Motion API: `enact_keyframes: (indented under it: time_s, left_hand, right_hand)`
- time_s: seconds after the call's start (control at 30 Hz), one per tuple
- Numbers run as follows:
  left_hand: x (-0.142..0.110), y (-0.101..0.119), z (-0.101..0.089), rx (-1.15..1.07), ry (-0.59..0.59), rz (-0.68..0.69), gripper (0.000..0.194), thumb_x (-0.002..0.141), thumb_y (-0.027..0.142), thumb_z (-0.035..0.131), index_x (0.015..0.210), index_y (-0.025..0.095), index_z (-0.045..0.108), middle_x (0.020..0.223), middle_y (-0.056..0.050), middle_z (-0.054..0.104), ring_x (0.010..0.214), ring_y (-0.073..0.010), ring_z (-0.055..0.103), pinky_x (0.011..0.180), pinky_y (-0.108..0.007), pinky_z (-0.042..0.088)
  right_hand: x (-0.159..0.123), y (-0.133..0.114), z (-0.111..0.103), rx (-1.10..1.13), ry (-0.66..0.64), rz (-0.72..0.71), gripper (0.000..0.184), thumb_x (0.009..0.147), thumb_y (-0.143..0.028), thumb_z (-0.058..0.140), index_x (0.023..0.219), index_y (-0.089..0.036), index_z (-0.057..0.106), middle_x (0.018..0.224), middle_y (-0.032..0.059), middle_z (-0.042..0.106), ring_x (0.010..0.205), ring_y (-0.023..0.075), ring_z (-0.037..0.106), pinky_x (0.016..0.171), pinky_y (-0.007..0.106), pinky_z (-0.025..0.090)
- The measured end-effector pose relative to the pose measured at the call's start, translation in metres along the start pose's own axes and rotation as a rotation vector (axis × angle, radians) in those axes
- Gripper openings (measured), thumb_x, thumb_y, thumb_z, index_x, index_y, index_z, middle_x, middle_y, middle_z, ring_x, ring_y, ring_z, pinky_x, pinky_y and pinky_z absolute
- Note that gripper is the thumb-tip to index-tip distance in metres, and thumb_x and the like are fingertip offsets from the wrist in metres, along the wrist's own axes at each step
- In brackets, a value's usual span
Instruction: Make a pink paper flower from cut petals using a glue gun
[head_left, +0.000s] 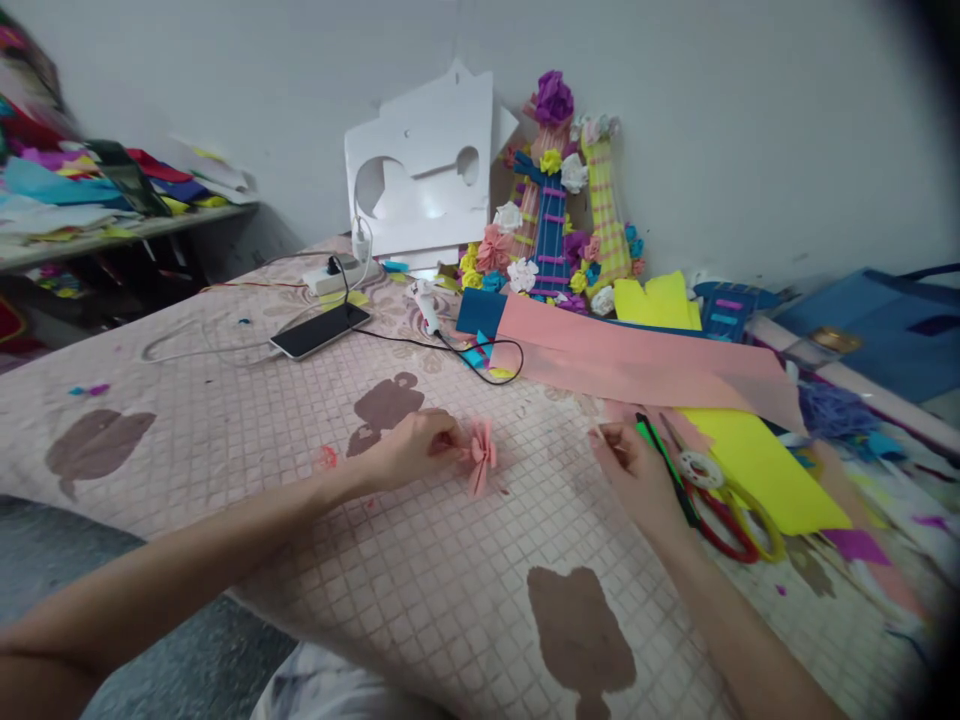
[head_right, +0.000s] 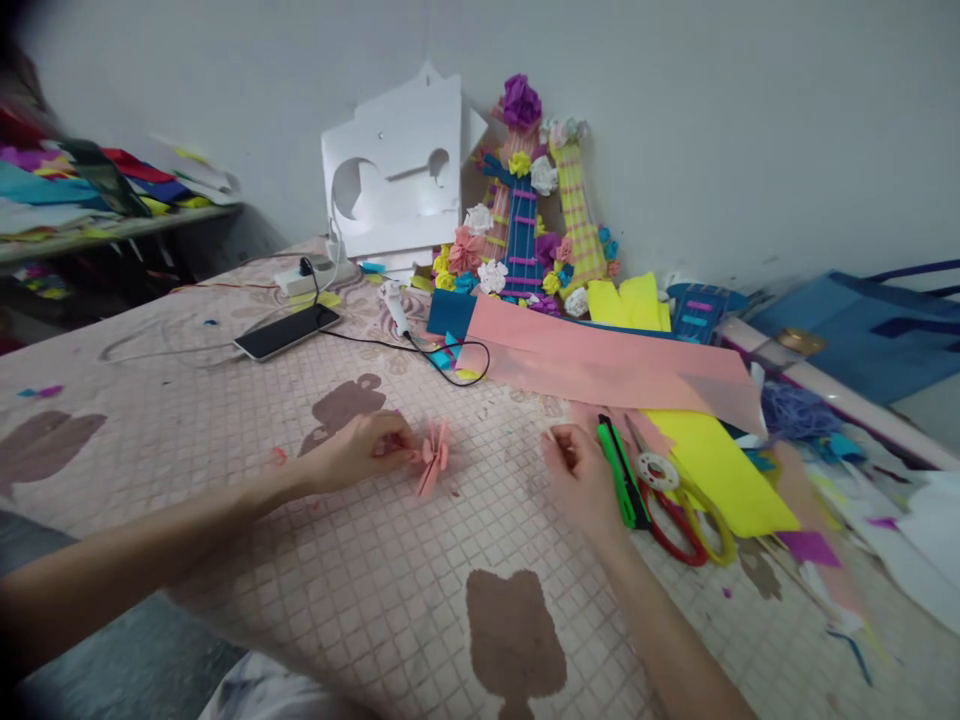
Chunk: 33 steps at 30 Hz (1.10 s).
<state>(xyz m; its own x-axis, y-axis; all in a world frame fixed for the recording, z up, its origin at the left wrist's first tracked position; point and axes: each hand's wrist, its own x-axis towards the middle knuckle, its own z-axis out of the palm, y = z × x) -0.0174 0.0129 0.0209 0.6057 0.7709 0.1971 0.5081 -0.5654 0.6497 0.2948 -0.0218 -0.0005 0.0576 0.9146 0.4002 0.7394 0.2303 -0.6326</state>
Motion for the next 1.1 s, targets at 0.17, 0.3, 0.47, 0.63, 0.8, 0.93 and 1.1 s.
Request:
enact_keyframes:
  time_s: [0.17,0.3,0.47,0.63,0.8,0.93,1.1]
  left_hand:
    - [-0.01,0.003,0.007,0.058,0.156,0.065,0.012,0.081,0.019,0.059,0.092,0.017,0.061,0.088,-0.005,0.062,0.082,-0.0166,0.057,0.07,-0.029,0.047]
    - [-0.021,0.011,0.014,0.135,0.275,0.116,0.013,0.084,0.015,0.052,0.097,0.018,0.057,0.094,-0.006,0.06,0.091,-0.0193,0.055,0.081,-0.036,0.045]
    - [-0.032,0.029,0.025,0.183,0.177,0.124,0.009,0.082,0.022,0.06,0.089,0.018,0.056,0.091,-0.005,0.061,0.089,-0.0204,0.054,0.08,-0.036,0.042]
    - [-0.035,0.034,0.032,0.289,0.149,0.064,0.027,0.077,0.039,0.067,0.085,0.017,0.052,0.085,-0.004,0.06,0.084,-0.0218,0.052,0.079,-0.039,0.038]
    - [-0.035,0.03,0.034,0.288,0.135,0.043,0.023,0.078,0.037,0.065,0.085,0.018,0.054,0.082,-0.003,0.062,0.081,-0.0203,0.052,0.077,-0.037,0.035]
    - [-0.036,0.03,0.036,0.298,0.106,0.051,0.018,0.079,0.034,0.062,0.079,0.017,0.056,0.08,-0.003,0.064,0.08,-0.0205,0.052,0.077,-0.038,0.034]
    - [-0.037,0.025,0.039,0.311,0.122,0.074,0.013,0.079,0.026,0.062,0.09,0.019,0.061,0.088,-0.004,0.067,0.086,-0.0217,0.054,0.082,-0.039,0.034]
  right_hand:
    - [-0.009,-0.042,0.015,0.151,-0.232,0.045,0.016,0.087,-0.034,0.049,0.087,-0.02,0.056,0.076,0.0014,0.062,0.067,0.0152,0.058,0.06,0.027,0.046]
    - [-0.02,-0.064,0.016,0.202,-0.301,0.017,0.014,0.089,-0.031,0.046,0.084,-0.02,0.054,0.073,-0.0003,0.057,0.066,0.0136,0.054,0.059,0.024,0.043]
    - [-0.032,-0.076,0.019,0.142,-0.323,-0.054,0.013,0.089,-0.028,0.045,0.088,-0.021,0.055,0.069,-0.0016,0.054,0.062,0.0127,0.05,0.057,0.023,0.039]
    - [-0.037,-0.078,0.026,0.078,-0.334,-0.114,0.014,0.091,-0.027,0.042,0.094,-0.021,0.054,0.076,-0.0003,0.058,0.067,0.0135,0.053,0.062,0.024,0.04]
    - [-0.038,-0.084,0.032,0.059,-0.339,-0.105,0.004,0.085,-0.025,0.051,0.083,-0.021,0.053,0.072,-0.002,0.056,0.062,0.0124,0.051,0.058,0.024,0.038]
    - [-0.037,-0.096,0.043,0.007,-0.395,-0.112,0.013,0.083,-0.029,0.053,0.072,-0.021,0.051,0.058,-0.0051,0.052,0.051,0.0101,0.045,0.051,0.023,0.032]
    - [-0.037,-0.103,0.056,-0.051,-0.399,-0.107,0.011,0.08,-0.031,0.056,0.075,-0.021,0.056,0.059,-0.0044,0.056,0.052,0.0104,0.048,0.052,0.023,0.031]
